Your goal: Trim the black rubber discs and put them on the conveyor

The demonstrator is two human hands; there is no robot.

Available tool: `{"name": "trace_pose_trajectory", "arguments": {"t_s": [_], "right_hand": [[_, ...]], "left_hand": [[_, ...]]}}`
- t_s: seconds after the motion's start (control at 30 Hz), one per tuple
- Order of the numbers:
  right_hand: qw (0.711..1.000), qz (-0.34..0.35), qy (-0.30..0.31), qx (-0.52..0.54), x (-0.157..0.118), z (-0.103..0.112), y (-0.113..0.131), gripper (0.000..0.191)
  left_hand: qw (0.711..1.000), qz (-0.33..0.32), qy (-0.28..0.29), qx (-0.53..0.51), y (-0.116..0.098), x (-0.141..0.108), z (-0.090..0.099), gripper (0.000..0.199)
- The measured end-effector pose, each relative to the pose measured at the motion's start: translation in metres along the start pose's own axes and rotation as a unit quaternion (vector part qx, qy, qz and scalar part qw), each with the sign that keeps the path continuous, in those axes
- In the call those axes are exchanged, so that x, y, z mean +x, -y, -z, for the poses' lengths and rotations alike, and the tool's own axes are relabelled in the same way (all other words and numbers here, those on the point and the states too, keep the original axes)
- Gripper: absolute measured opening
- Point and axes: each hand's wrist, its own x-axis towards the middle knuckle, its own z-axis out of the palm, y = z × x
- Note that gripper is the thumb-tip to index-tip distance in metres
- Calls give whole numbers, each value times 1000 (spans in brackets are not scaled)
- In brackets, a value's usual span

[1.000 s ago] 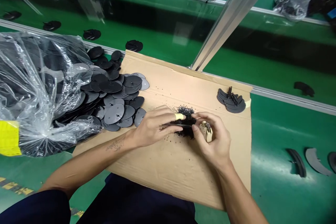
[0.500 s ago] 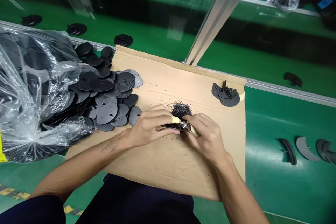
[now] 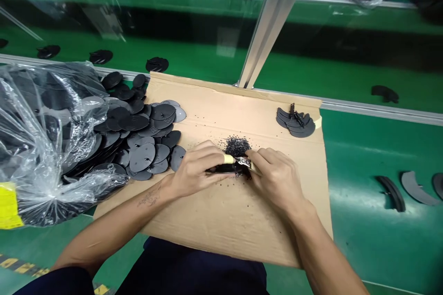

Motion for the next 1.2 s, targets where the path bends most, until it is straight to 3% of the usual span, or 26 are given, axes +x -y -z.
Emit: {"name": "trace_pose_trajectory", "arguments": {"t_s": [0.13, 0.2, 0.43, 0.5, 0.63, 0.7, 0.8, 0.9, 1.0, 1.1, 1.2], "right_hand": [[1000, 17, 2, -15, 1, -4, 1, 22], [1000, 10, -4, 6, 1, -5, 0, 20], [964, -14, -50, 259, 2, -2, 0, 13], [972, 10, -75, 225, 1, -2, 3, 15], [981, 62, -99, 152, 0, 0, 10, 13], [966, 58, -86, 236, 1, 4, 12, 10], [925, -16, -100, 367, 2, 9, 10, 8], [946, -71, -133, 286, 3, 7, 2, 13], [982, -32, -84, 164, 1, -1, -5, 22], [991, -10, -39, 128, -2, -7, -6, 26], [993, -7, -35, 111, -3, -8, -5, 25]], "left_hand": [[989, -50, 40, 136, 2, -3, -1, 6], [983, -53, 32, 175, 3, -4, -1, 8], [999, -15, -48, -7, 5, -4, 3, 15], [999, -30, -31, 16, 6, -5, 3, 11], [985, -41, 45, 162, 10, -7, 1, 23], [981, -37, 58, 183, 11, -8, 0, 29], [991, -15, 32, 126, 10, -8, -1, 36], [1000, 12, 5, 13, 7, -7, -1, 41], [997, 28, -4, -67, 4, -6, -2, 39], [996, 35, -4, -87, 2, -6, -3, 36], [995, 33, -3, -89, 3, -7, -4, 35]]}}
